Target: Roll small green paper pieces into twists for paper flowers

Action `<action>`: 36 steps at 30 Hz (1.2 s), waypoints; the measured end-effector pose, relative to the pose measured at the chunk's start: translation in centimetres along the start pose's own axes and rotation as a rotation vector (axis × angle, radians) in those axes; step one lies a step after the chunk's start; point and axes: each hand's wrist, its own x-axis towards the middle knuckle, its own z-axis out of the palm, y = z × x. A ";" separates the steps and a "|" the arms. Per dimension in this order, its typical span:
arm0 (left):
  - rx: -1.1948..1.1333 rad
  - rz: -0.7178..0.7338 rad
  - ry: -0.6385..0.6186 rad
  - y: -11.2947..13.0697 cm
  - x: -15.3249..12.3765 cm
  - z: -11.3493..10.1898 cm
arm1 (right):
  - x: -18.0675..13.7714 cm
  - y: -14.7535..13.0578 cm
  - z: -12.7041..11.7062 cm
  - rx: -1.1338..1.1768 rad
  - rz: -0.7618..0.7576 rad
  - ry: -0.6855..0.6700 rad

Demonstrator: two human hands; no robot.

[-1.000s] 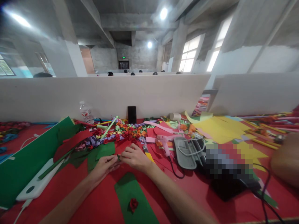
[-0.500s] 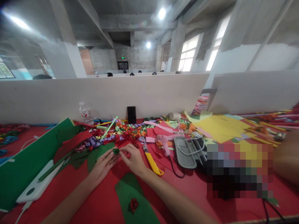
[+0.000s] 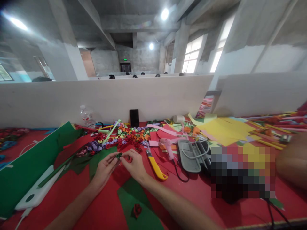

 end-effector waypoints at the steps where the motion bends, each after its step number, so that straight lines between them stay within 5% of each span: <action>1: 0.034 0.020 0.002 -0.1 0.1 -0.1 | 0.0 0.0 0.1 0.008 0.026 0.008; 14: 0.258 0.126 -0.028 0.6 0.1 0.2 | -0.1 0.3 0.3 0.083 0.115 0.025; 29: 0.406 0.175 -0.002 1.5 -0.4 0.4 | 0.2 1.0 0.6 0.448 0.412 -0.004; 36: 0.402 0.128 0.070 2.0 -0.6 0.6 | 0.3 0.6 0.1 0.318 0.319 -0.034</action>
